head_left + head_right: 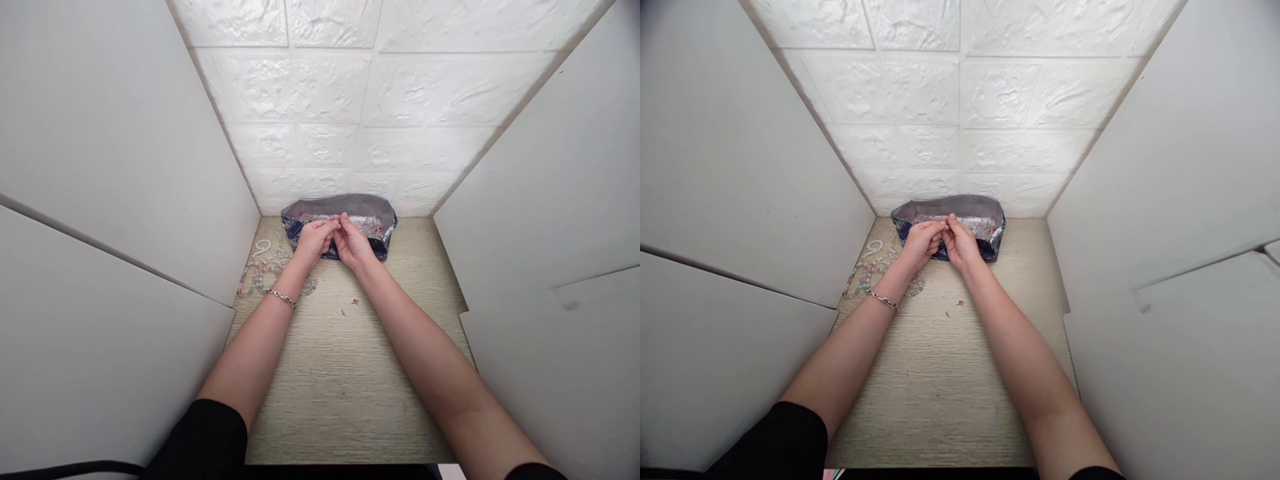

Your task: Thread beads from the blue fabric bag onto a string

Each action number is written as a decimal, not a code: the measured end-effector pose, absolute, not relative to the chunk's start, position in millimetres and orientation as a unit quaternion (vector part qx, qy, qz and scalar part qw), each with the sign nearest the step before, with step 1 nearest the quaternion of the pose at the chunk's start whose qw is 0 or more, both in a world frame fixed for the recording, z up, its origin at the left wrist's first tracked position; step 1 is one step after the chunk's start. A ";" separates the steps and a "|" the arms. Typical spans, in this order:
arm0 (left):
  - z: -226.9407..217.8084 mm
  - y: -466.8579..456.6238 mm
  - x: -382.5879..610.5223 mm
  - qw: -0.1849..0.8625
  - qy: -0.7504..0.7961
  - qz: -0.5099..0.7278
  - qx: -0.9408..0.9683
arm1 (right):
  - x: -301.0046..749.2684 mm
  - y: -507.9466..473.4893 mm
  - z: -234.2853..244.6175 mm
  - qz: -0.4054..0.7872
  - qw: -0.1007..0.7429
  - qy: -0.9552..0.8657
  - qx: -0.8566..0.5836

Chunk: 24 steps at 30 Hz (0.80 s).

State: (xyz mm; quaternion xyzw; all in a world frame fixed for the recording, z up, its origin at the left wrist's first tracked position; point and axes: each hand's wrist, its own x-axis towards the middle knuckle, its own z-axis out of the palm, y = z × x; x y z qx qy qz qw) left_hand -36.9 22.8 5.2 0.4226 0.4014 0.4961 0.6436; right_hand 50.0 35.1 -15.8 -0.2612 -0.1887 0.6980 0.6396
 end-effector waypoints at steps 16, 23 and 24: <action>8.1 23.8 -41.3 0.652 0.430 0.439 0.443 | 45.8 28.7 -6.4 0.668 0.630 -0.248 -0.308; 8.4 22.5 -37.5 0.639 0.443 0.439 0.450 | 45.2 30.4 -9.0 0.659 0.631 -0.248 -0.325; 8.0 22.2 -36.8 0.638 0.441 0.443 0.450 | 45.6 30.9 -9.5 0.660 0.631 -0.251 -0.322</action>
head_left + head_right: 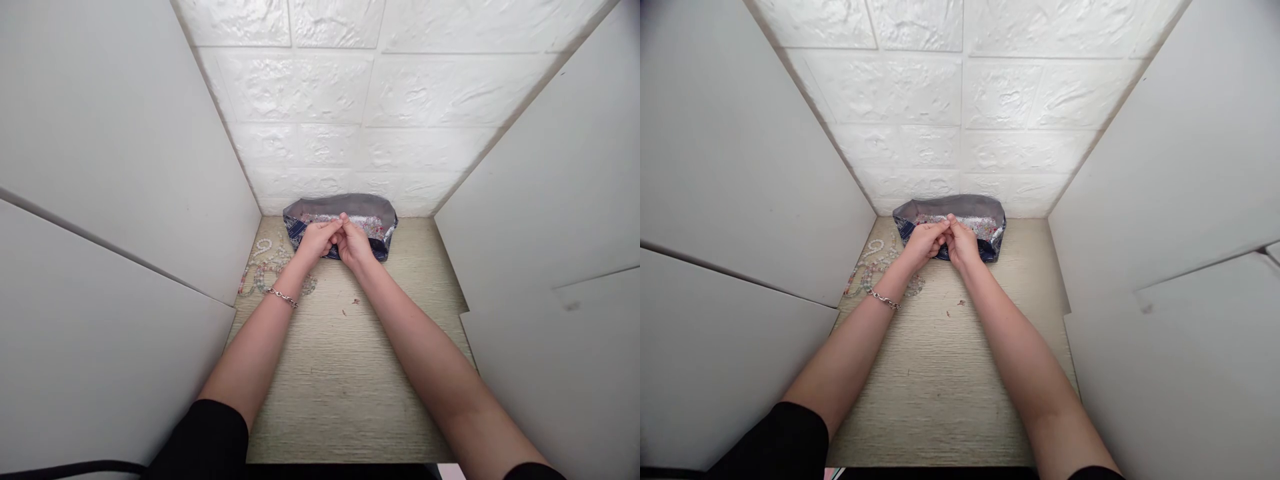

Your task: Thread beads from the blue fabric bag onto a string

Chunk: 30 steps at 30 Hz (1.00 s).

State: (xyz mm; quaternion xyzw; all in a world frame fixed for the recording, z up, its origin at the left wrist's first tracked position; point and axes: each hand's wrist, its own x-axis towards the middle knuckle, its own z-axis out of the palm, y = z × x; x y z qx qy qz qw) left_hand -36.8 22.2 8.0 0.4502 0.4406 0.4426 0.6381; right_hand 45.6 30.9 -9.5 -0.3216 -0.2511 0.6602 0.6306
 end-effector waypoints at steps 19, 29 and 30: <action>5.6 26.4 -47.4 0.731 0.322 0.462 0.386 | 54.2 32.0 -8.0 0.701 0.640 -0.138 -0.284; 4.2 27.2 -45.2 0.724 0.320 0.493 0.361 | 55.4 34.4 -9.3 0.691 0.652 -0.136 -0.281; 4.3 27.0 -43.9 0.716 0.332 0.496 0.363 | 56.4 34.7 -9.0 0.693 0.653 -0.131 -0.278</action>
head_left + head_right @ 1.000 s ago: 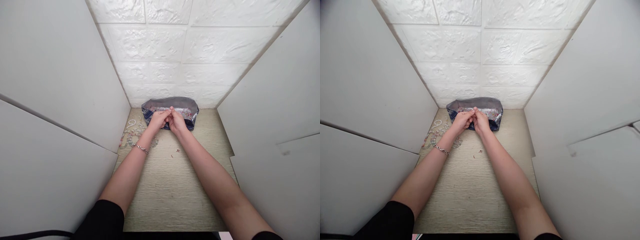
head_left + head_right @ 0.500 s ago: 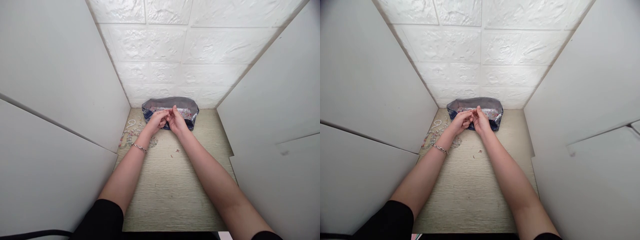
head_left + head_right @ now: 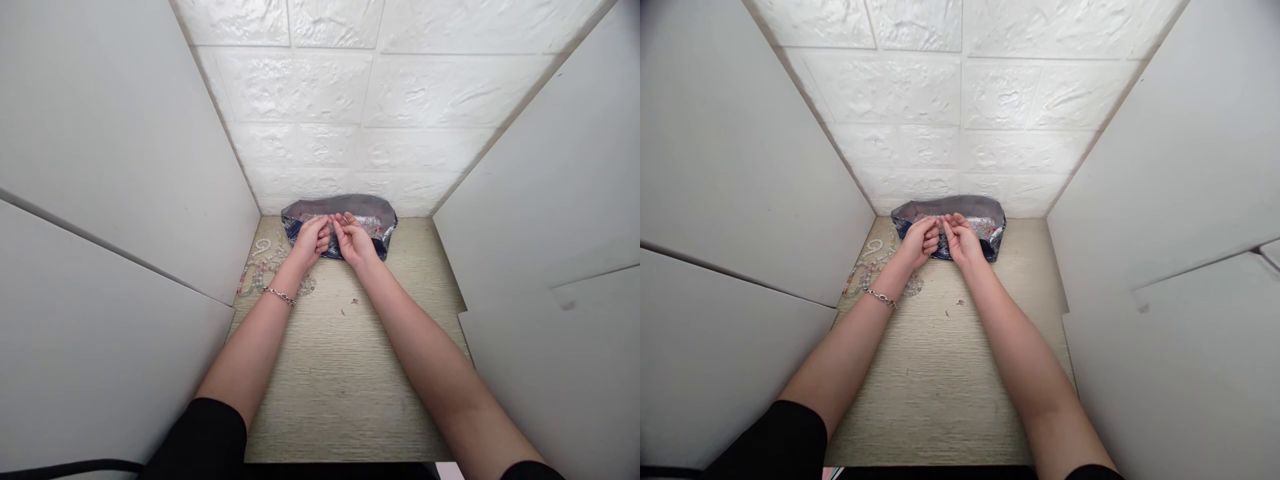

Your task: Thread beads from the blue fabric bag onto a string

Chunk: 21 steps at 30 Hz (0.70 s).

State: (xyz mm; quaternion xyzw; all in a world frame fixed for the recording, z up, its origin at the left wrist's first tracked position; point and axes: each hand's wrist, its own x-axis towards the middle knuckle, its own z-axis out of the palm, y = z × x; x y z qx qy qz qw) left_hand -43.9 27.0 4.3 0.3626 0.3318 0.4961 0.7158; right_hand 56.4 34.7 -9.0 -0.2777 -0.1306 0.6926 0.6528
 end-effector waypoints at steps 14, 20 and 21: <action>1.6 26.6 -33.9 0.621 0.461 0.469 0.427 | 65.4 33.4 -5.5 0.724 0.628 -0.136 -0.250; 1.3 28.6 -35.2 0.619 0.484 0.432 0.443 | 66.5 33.6 -6.6 0.736 0.609 -0.163 -0.247; 1.3 29.0 -35.2 0.618 0.486 0.431 0.443 | 66.4 33.8 -7.1 0.737 0.607 -0.166 -0.247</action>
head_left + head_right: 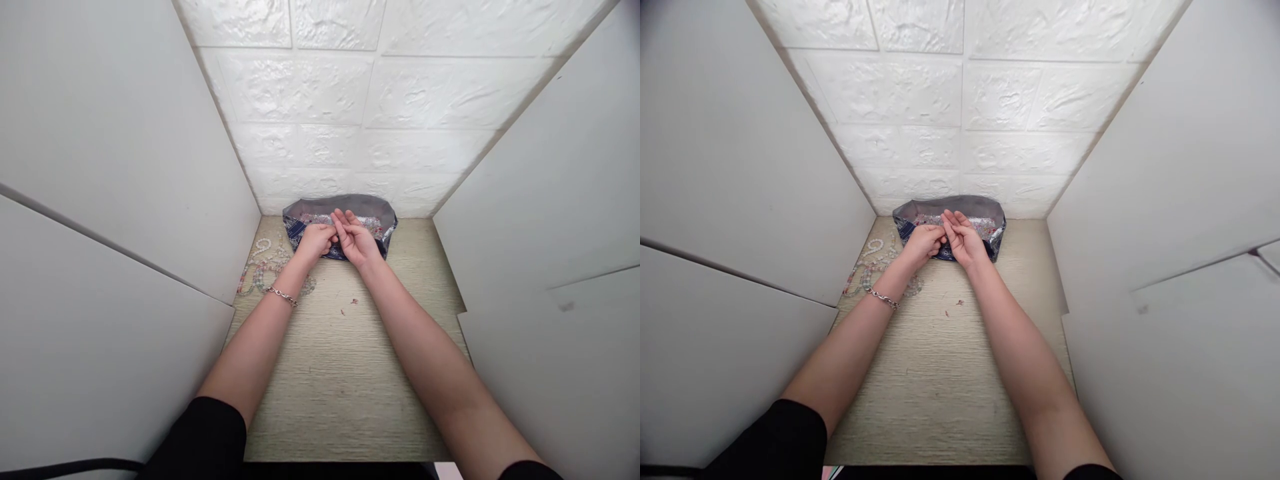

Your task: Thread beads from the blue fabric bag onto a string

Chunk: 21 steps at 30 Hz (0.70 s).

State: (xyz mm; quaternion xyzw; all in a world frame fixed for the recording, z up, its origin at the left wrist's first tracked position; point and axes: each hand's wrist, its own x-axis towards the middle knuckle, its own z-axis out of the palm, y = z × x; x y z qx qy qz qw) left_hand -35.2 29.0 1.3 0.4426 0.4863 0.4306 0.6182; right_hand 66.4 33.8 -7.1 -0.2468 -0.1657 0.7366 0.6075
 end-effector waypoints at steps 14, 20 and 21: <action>8.9 25.9 -37.3 0.644 0.496 0.379 0.443 | 68.0 33.1 -8.0 0.749 0.576 -0.210 -0.251; 11.9 24.0 -36.5 0.621 0.530 0.360 0.452 | 67.4 33.3 -8.9 0.738 0.570 -0.246 -0.264; 12.3 23.8 -36.7 0.619 0.535 0.357 0.452 | 67.1 32.9 -9.2 0.734 0.568 -0.259 -0.268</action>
